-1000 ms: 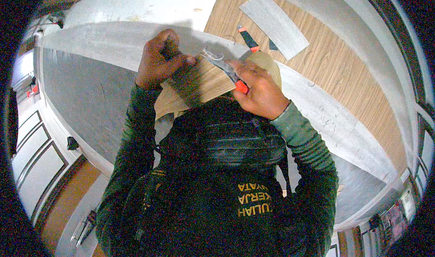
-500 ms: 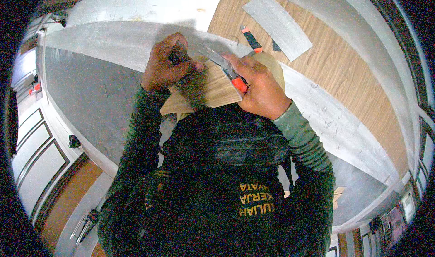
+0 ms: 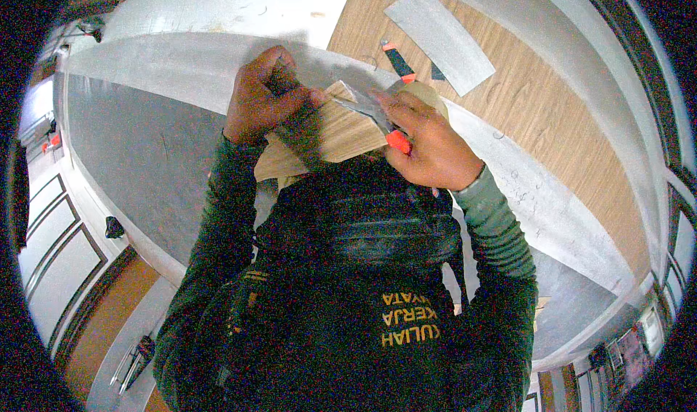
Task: The person fits a plank onto the floor, uses scissors to trim a second plank to size, and then fits the trimmed plank into the remaining gap on the floor.
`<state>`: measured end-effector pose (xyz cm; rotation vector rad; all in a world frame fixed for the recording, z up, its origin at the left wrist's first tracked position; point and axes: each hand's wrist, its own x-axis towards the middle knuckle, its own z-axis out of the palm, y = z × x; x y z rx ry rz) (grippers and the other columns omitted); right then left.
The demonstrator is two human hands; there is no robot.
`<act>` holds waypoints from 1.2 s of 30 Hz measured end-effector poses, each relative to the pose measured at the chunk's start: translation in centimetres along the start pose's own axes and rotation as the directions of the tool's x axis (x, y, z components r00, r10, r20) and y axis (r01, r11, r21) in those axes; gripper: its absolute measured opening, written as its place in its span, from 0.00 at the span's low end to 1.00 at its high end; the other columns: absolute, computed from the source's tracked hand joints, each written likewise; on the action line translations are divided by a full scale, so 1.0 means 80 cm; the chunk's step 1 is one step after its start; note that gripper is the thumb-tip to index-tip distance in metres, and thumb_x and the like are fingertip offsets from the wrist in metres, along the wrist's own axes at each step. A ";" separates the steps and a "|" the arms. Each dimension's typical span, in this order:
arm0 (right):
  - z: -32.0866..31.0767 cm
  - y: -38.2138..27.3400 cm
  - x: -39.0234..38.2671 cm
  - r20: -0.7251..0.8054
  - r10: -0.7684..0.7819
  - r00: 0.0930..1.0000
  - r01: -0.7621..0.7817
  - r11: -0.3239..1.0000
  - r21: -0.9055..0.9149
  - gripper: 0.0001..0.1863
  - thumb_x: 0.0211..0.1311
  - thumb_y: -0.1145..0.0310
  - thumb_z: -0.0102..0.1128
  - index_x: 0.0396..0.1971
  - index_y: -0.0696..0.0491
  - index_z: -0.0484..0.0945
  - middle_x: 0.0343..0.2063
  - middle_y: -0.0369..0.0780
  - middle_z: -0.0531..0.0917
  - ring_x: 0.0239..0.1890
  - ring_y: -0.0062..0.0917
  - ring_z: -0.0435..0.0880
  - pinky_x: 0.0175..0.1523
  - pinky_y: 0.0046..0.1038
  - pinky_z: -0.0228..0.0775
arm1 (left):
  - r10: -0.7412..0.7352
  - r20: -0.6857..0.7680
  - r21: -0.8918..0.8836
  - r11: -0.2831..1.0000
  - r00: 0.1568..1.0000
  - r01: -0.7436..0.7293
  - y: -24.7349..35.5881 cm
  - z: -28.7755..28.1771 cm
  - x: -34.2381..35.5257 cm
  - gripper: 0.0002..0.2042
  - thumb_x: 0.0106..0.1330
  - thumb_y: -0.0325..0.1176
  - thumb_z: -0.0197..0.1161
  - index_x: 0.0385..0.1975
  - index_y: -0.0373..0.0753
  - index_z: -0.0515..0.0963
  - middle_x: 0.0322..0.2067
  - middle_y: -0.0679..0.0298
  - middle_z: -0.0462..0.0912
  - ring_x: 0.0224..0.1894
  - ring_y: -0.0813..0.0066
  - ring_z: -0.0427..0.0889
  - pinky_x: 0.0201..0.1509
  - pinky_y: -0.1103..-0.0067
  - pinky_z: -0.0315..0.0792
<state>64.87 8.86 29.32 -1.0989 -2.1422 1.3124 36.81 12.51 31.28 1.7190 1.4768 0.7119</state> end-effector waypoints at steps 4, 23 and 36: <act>0.008 0.008 0.004 -0.050 -0.074 0.996 0.075 0.997 0.019 0.41 0.42 0.80 0.60 0.65 0.59 0.66 0.42 0.50 0.75 0.43 0.46 0.77 0.53 0.31 0.70 | -0.032 0.010 0.000 0.999 0.999 0.032 0.001 0.000 -0.002 0.22 0.44 0.41 0.82 0.20 0.37 0.71 0.13 0.66 0.68 0.17 0.77 0.63 0.20 0.74 0.62; 0.011 0.011 0.005 -0.031 -0.079 0.996 0.080 0.996 0.041 0.42 0.44 0.81 0.57 0.67 0.56 0.65 0.47 0.52 0.75 0.50 0.48 0.76 0.58 0.37 0.69 | -0.090 0.053 0.054 0.995 0.994 0.088 0.006 -0.006 -0.001 0.22 0.44 0.42 0.82 0.23 0.37 0.73 0.14 0.66 0.70 0.18 0.77 0.66 0.22 0.74 0.64; 0.017 0.025 -0.001 -0.043 -0.034 0.998 0.036 0.999 0.031 0.40 0.50 0.75 0.60 0.68 0.52 0.64 0.48 0.53 0.75 0.51 0.52 0.77 0.58 0.44 0.71 | -0.059 0.023 0.106 0.993 0.998 0.056 0.012 0.004 0.004 0.22 0.43 0.43 0.82 0.24 0.37 0.74 0.14 0.64 0.73 0.17 0.73 0.70 0.23 0.72 0.67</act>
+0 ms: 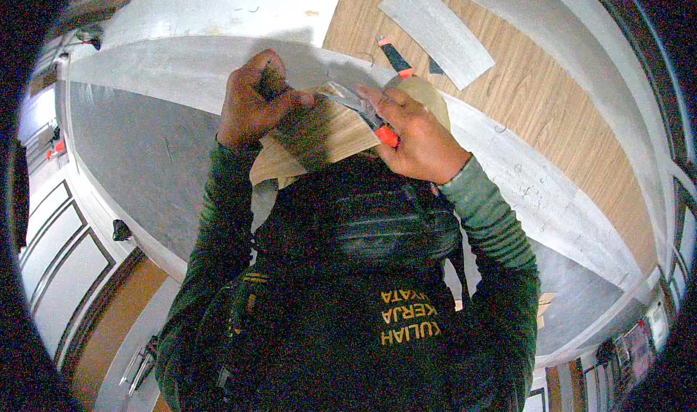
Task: The person fits a plank onto the floor, uses scissors to trim a second plank to size, and then fits the trimmed plank into the remaining gap on the floor.
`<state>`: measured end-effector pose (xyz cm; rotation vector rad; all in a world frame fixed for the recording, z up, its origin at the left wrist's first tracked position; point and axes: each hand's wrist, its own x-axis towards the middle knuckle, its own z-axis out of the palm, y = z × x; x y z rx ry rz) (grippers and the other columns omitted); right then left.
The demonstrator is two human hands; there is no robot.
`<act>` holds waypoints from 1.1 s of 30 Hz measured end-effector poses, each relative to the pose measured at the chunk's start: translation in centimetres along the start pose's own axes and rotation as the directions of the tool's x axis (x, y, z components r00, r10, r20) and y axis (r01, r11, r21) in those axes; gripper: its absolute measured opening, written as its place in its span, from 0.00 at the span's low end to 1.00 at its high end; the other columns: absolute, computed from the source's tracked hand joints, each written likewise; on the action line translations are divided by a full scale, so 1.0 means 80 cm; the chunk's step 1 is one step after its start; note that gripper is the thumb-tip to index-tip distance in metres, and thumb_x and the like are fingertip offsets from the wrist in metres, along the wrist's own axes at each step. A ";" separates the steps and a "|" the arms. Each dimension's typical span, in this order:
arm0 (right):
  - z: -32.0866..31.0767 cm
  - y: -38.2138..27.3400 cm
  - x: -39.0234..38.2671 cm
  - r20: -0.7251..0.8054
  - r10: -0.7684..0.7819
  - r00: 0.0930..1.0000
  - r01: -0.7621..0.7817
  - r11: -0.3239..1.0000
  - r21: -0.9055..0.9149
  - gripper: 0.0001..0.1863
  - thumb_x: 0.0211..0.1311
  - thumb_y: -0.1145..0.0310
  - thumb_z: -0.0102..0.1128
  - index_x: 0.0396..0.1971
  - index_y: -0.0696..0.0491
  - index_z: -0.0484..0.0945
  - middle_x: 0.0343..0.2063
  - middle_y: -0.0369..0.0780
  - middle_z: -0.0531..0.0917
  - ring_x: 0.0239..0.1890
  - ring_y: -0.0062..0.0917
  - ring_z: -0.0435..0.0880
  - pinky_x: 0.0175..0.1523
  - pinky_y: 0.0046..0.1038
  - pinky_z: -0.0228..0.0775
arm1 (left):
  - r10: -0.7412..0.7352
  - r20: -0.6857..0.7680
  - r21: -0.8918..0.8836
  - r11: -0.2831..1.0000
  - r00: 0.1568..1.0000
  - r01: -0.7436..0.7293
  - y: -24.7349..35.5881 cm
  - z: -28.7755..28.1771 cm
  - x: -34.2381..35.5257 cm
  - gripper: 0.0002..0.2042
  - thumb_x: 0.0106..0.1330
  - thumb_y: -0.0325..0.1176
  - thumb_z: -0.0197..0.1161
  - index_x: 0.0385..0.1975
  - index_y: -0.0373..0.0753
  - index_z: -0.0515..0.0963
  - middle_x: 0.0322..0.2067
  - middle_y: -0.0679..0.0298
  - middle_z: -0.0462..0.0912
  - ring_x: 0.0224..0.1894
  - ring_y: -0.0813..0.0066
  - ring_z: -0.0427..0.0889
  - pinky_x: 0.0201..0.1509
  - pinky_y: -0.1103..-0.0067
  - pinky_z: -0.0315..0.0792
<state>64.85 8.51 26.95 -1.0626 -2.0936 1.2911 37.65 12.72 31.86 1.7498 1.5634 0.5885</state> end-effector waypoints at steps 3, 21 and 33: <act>0.002 0.007 0.000 -0.026 -0.044 0.999 0.044 0.999 -0.002 0.39 0.50 0.75 0.60 0.67 0.52 0.65 0.51 0.55 0.75 0.53 0.53 0.76 0.59 0.44 0.71 | 0.025 -0.012 0.008 1.000 1.000 -0.025 -0.001 0.002 0.001 0.22 0.43 0.43 0.82 0.23 0.38 0.74 0.13 0.64 0.73 0.17 0.73 0.71 0.23 0.72 0.67; 0.022 0.020 0.005 -0.106 -0.064 0.992 0.065 0.998 0.008 0.34 0.50 0.74 0.62 0.62 0.58 0.70 0.49 0.54 0.79 0.51 0.53 0.79 0.59 0.43 0.72 | 0.050 -0.063 0.032 0.998 0.997 -0.048 -0.011 0.006 0.002 0.23 0.45 0.44 0.81 0.24 0.36 0.74 0.16 0.62 0.74 0.18 0.70 0.72 0.25 0.71 0.69; 0.021 0.023 0.001 -0.031 0.028 0.999 -0.018 0.964 0.264 0.32 0.53 0.74 0.64 0.62 0.57 0.71 0.47 0.52 0.81 0.49 0.46 0.82 0.55 0.36 0.72 | 0.037 -0.016 0.127 0.991 0.999 -0.034 -0.003 0.013 0.013 0.23 0.46 0.49 0.78 0.27 0.37 0.76 0.21 0.54 0.79 0.25 0.50 0.81 0.31 0.63 0.73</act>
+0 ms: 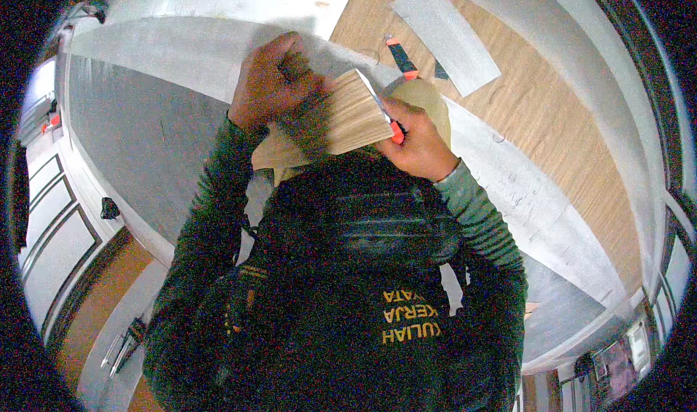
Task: The person fits a plank onto the floor, uses scissors to trim a second plank to size, and then fits the trimmed plank into the remaining gap on the floor.
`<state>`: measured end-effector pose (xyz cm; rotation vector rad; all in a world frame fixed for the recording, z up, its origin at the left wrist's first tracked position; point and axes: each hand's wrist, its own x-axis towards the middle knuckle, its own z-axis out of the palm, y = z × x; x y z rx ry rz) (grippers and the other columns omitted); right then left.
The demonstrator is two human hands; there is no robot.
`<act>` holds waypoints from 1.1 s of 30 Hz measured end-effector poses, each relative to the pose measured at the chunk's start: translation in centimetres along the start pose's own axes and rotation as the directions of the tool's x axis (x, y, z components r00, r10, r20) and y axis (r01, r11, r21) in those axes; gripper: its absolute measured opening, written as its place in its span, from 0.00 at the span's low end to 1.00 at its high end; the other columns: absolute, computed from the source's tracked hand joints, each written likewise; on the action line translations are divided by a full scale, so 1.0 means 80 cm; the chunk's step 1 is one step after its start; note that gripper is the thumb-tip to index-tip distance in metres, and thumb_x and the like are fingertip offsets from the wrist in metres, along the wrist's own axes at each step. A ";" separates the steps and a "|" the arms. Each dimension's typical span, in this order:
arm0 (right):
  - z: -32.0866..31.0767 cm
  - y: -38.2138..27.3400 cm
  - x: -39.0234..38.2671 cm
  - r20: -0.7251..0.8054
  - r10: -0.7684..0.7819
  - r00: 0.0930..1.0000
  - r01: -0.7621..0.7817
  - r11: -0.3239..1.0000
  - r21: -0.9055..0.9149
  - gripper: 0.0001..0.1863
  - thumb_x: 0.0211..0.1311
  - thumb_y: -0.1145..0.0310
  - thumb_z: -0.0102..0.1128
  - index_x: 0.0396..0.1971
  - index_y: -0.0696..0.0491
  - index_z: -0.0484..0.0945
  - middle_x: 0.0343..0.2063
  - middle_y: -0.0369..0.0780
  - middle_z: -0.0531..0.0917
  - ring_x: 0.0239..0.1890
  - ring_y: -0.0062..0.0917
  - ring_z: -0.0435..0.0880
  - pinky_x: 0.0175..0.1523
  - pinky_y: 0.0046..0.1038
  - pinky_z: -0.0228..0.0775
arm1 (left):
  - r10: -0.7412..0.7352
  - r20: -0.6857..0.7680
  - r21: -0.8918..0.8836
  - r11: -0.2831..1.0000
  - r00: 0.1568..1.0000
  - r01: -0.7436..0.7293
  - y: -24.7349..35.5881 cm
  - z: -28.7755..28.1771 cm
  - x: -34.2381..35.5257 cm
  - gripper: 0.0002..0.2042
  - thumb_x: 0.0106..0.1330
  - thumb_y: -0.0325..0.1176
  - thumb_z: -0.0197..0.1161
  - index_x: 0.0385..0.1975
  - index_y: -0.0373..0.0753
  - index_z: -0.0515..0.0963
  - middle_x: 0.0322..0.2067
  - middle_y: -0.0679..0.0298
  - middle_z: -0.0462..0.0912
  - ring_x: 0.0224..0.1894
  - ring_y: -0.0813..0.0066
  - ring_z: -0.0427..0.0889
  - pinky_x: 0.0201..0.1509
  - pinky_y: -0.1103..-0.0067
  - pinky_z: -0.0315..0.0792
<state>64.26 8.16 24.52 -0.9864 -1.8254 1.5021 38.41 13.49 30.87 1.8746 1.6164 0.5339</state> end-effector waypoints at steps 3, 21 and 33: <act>0.000 0.007 -0.003 -0.030 -0.004 1.000 0.002 0.999 -0.047 0.31 0.53 0.74 0.63 0.61 0.58 0.71 0.49 0.52 0.81 0.51 0.46 0.82 0.58 0.37 0.71 | 0.021 -0.009 0.022 1.000 1.000 -0.021 -0.004 0.003 0.005 0.24 0.46 0.50 0.77 0.27 0.37 0.77 0.21 0.53 0.79 0.27 0.49 0.81 0.32 0.63 0.73; -0.002 0.028 -0.005 -0.033 0.063 0.997 -0.065 0.996 -0.062 0.32 0.50 0.77 0.59 0.61 0.60 0.71 0.51 0.52 0.80 0.54 0.46 0.80 0.61 0.36 0.69 | 0.000 0.034 0.056 0.998 0.999 -0.002 -0.013 0.014 0.010 0.29 0.45 0.57 0.74 0.33 0.33 0.79 0.23 0.46 0.81 0.29 0.45 0.83 0.35 0.59 0.75; 0.001 0.033 -0.009 -0.069 0.081 0.994 -0.085 0.995 -0.053 0.28 0.53 0.78 0.58 0.58 0.59 0.73 0.49 0.52 0.82 0.55 0.46 0.80 0.61 0.36 0.69 | 0.023 0.017 0.065 0.998 1.000 -0.024 -0.021 0.023 0.012 0.35 0.44 0.57 0.75 0.42 0.31 0.81 0.26 0.45 0.84 0.32 0.45 0.85 0.38 0.61 0.78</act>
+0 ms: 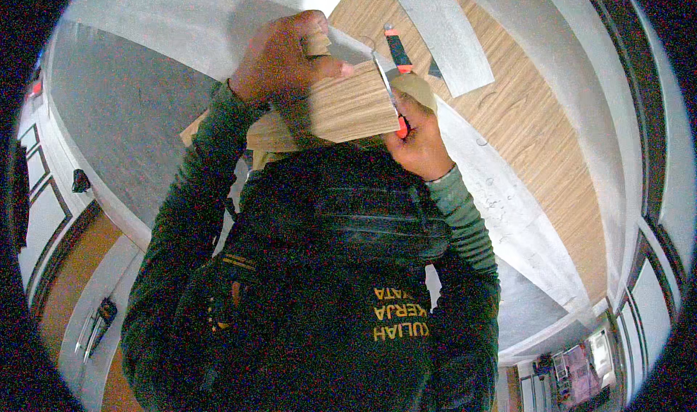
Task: The person fits a plank onto the floor, uses scissors to trim a second plank to size, and then fits the trimmed plank into the remaining gap on the floor.
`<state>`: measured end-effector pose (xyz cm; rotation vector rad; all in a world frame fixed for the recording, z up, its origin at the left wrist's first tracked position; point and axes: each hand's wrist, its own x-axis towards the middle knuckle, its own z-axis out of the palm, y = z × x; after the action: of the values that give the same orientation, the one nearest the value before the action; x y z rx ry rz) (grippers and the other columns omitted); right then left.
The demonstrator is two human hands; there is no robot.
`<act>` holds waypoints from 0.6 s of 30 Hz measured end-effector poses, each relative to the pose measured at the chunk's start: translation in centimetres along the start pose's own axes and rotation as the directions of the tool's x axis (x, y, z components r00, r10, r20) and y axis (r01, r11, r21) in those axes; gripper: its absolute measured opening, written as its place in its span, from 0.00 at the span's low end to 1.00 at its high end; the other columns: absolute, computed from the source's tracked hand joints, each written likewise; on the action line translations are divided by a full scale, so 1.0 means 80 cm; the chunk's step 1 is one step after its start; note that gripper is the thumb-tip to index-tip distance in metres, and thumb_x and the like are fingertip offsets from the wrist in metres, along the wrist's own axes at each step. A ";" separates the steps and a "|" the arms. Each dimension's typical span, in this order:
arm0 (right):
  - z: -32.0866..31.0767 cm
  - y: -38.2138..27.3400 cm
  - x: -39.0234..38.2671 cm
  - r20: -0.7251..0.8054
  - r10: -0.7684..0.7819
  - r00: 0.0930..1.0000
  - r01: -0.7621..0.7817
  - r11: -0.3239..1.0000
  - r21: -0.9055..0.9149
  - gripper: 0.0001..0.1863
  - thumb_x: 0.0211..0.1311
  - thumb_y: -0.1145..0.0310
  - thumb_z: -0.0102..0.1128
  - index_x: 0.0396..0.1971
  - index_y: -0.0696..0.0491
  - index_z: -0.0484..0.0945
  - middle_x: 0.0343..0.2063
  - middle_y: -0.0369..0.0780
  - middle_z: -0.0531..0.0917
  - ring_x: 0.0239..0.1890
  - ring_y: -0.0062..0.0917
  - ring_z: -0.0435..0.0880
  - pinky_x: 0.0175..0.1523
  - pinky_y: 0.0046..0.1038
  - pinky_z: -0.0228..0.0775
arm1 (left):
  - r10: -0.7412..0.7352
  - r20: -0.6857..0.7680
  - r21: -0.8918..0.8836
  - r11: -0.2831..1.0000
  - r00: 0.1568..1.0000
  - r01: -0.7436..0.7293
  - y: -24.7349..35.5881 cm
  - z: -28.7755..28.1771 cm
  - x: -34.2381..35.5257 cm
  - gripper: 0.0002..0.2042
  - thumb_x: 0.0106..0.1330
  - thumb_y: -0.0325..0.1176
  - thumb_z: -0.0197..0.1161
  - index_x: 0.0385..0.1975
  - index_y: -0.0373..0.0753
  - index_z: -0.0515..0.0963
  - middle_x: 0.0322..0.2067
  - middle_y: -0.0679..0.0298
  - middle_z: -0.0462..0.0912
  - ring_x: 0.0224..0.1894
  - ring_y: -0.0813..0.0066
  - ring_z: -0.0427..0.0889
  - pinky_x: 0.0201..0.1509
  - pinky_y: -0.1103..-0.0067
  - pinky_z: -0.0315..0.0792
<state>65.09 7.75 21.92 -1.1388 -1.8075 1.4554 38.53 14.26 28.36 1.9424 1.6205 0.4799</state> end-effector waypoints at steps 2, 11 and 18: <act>0.000 -0.005 0.003 -0.017 -0.014 1.000 0.014 1.000 -0.013 0.27 0.54 0.79 0.59 0.57 0.60 0.74 0.46 0.49 0.83 0.51 0.38 0.81 0.57 0.33 0.70 | -0.007 -0.008 0.011 1.000 1.000 0.007 0.001 -0.001 0.001 0.35 0.44 0.58 0.75 0.43 0.31 0.81 0.27 0.45 0.84 0.32 0.45 0.85 0.39 0.61 0.78; -0.007 -0.010 0.002 0.016 -0.026 1.000 0.026 1.000 -0.007 0.29 0.54 0.78 0.62 0.59 0.57 0.73 0.49 0.50 0.82 0.52 0.45 0.83 0.57 0.36 0.73 | -0.014 0.017 -0.024 1.000 1.000 0.014 0.007 0.003 0.002 0.35 0.44 0.59 0.74 0.42 0.31 0.81 0.26 0.45 0.83 0.31 0.46 0.85 0.38 0.61 0.78; -0.007 -0.018 0.006 -0.008 -0.076 0.997 0.076 0.996 -0.053 0.21 0.60 0.76 0.60 0.54 0.64 0.74 0.41 0.47 0.85 0.44 0.25 0.83 0.50 0.27 0.73 | 0.012 0.049 -0.018 1.000 0.999 -0.011 0.011 -0.003 0.002 0.30 0.45 0.58 0.74 0.31 0.32 0.79 0.23 0.46 0.82 0.30 0.44 0.83 0.36 0.61 0.77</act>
<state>64.95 8.40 23.37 -1.0885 -1.8717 1.3643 39.14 14.39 29.05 1.9360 1.5700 0.4462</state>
